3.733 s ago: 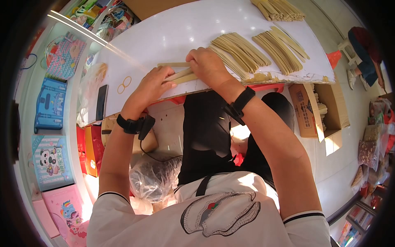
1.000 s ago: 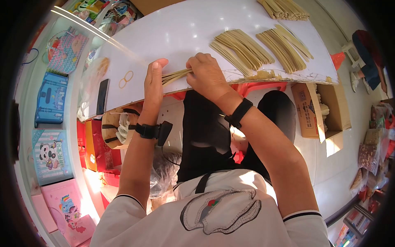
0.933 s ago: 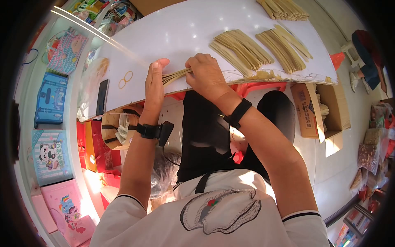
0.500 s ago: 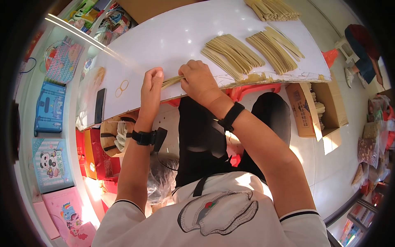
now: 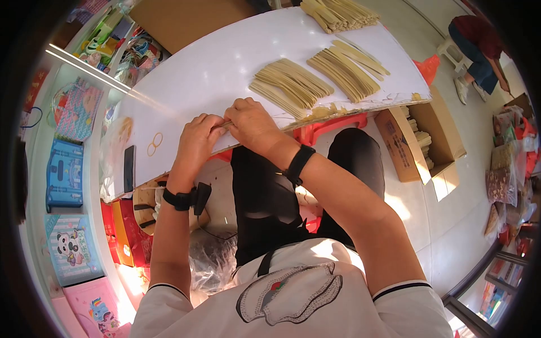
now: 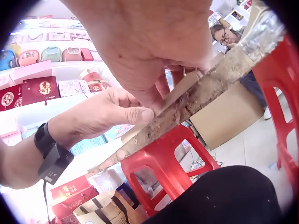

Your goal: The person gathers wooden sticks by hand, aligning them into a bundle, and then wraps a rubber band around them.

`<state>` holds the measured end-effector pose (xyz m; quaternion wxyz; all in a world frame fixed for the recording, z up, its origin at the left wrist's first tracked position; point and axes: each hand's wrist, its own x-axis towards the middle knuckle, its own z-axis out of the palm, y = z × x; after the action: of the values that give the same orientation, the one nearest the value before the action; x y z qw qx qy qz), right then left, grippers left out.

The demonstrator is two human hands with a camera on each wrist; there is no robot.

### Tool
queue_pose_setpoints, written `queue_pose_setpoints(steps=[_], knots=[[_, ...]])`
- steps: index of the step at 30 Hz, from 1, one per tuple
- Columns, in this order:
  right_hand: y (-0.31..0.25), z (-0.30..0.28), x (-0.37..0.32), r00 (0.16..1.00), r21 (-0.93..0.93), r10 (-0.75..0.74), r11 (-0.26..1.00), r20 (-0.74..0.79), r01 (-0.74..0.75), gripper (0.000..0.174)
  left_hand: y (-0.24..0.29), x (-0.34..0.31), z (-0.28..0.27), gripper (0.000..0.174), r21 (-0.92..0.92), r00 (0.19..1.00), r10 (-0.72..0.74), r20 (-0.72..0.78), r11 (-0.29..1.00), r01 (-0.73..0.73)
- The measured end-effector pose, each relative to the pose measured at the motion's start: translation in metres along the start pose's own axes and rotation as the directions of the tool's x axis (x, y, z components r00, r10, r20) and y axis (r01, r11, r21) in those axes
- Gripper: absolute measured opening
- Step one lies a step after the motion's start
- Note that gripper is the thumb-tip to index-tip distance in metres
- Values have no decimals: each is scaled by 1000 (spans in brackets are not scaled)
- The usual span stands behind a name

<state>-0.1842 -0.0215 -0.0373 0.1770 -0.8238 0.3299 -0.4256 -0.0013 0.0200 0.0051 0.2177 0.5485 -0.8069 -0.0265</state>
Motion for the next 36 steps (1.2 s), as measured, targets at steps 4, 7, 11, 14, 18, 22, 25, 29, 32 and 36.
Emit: queue_pose_setpoints(steps=[4,7,11,14,18,22,25,29,32,36], knots=[[-5,-34,6,999,-115,24,993,-37,-28,21,-2,0,1,15,3,999,46,-14,999,-46],[7,-68,5,999,-375,40,926,-26,-47,23,-2,-2,4,14,40,997,69,-44,997,-68],[14,-87,1,985,-637,136,770,102,-41,23,1,-4,6,14,24,996,50,-72,999,-49],[16,-86,1,972,-702,190,711,140,-37,22,1,-4,5,14,32,996,61,-68,998,-59],[17,-82,3,951,-750,260,660,168,-48,22,0,-5,5,13,30,995,73,-60,997,-72],[23,-79,4,947,-768,267,640,178,-36,21,-2,-5,5,13,43,996,80,-44,996,-78],[26,-78,5,944,-781,270,624,188,-23,21,-2,-4,4,14,54,995,92,-33,994,-91],[31,-78,9,938,-796,283,606,199,-14,20,2,4,-1,13,60,987,156,27,986,-157],[36,-82,9,952,-758,239,652,191,-12,17,13,21,-3,12,68,968,230,100,969,-237],[42,-90,13,944,-689,239,724,226,-19,14,25,52,0,10,116,919,349,185,921,-373]])
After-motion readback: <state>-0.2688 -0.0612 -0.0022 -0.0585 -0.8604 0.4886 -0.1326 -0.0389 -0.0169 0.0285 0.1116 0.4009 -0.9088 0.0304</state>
